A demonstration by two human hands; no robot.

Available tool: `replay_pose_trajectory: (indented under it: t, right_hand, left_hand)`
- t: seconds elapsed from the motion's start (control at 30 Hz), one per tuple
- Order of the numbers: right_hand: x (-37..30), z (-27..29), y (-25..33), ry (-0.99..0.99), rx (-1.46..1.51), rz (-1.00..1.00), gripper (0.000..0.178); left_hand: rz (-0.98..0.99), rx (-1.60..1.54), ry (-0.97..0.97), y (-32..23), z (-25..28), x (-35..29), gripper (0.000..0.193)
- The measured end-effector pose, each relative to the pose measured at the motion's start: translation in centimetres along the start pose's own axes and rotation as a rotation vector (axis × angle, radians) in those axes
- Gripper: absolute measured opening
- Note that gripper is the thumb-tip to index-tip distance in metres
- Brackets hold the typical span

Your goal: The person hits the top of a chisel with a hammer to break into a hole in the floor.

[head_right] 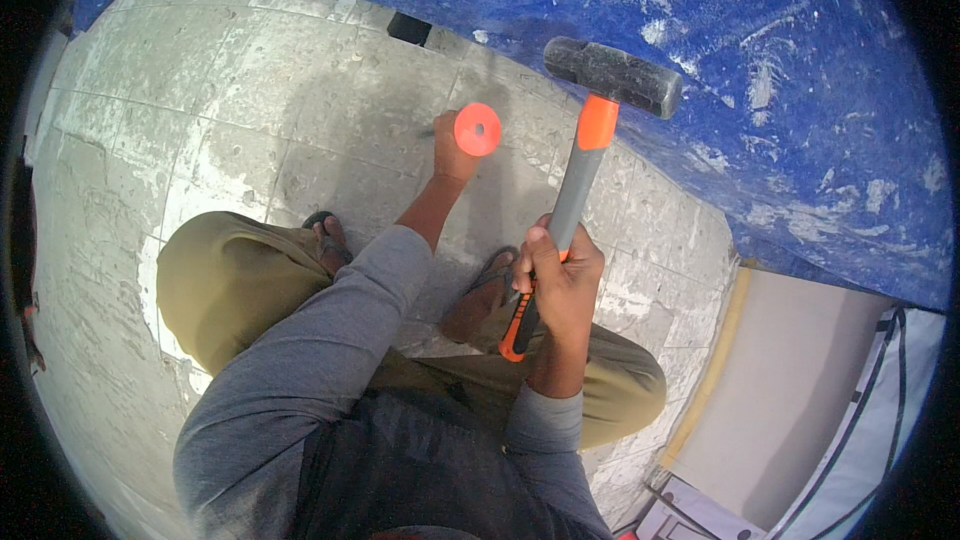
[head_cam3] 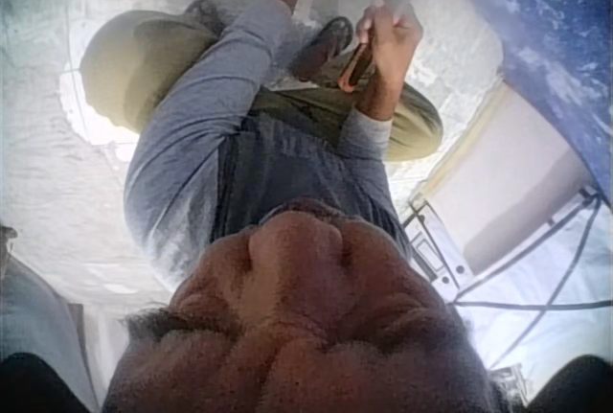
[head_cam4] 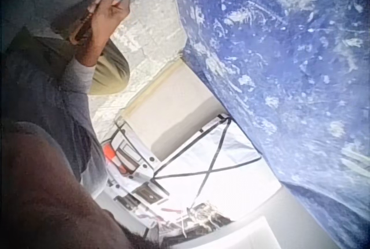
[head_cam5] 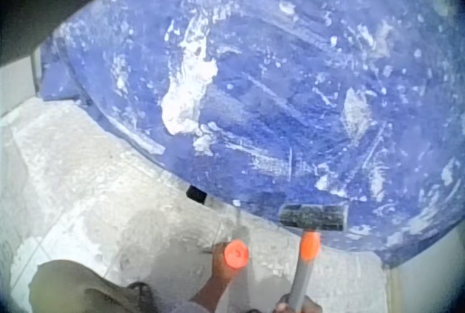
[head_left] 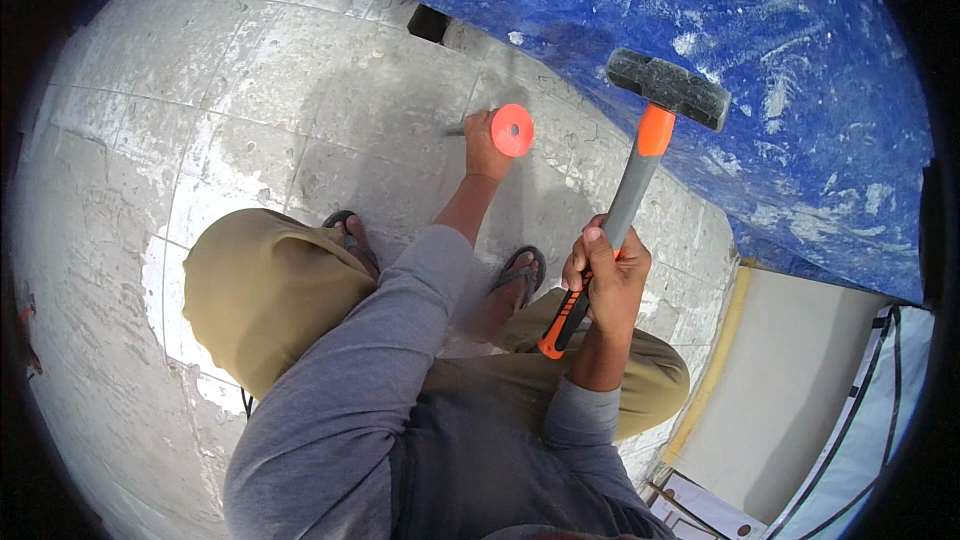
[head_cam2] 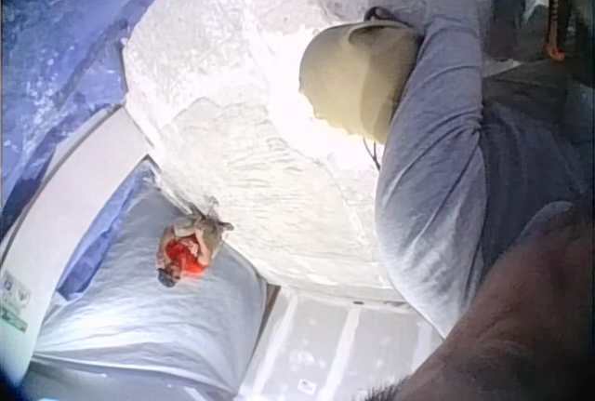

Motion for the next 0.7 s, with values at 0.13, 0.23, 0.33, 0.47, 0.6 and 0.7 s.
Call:
replay_pose_trajectory:
  t: [0.13, 0.23, 0.33, 0.47, 0.6, 0.7]
  right_hand:
    - [0.0, 0.5, 0.1, -0.008, 0.001, 0.000, 0.014]
    - [0.1, -0.3, 0.4, 0.006, -0.003, -0.008, 0.013]
    - [0.1, -0.3, 0.7, -0.008, -0.004, -0.004, 0.014]
    - [-0.1, -0.6, 3.2, -0.040, -0.004, 0.075, 0.016]
    - [-1.2, 0.3, 9.1, -0.160, 0.008, 0.346, 0.017]
    - [-0.7, -0.2, 12.8, -0.159, 0.085, 0.548, 0.013]
  left_hand:
    - [0.072, 0.005, 0.042, -0.7, 0.2, 0.6, 0.019]
    - [0.005, -0.042, 0.030, 0.1, 0.4, 0.9, 0.018]
    - [-0.033, -0.040, -0.022, -0.5, 0.7, 0.6, 0.018]
    - [0.020, 0.011, -0.036, 0.4, 0.3, 0.8, 0.017]
    - [0.074, -0.062, -0.060, -0.8, 1.8, 0.8, 0.017]
    - [0.125, -0.286, -0.095, 1.3, 2.1, 1.0, 0.017]
Point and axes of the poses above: each hand's wrist, its own x-axis towards the middle knuckle, its own z-axis out of the back of the hand, y = z × x, the point moved 10 cm from there along x, towards the middle knuckle, and after that the axes turned 9 degrees about y, right-handed, at the moved point
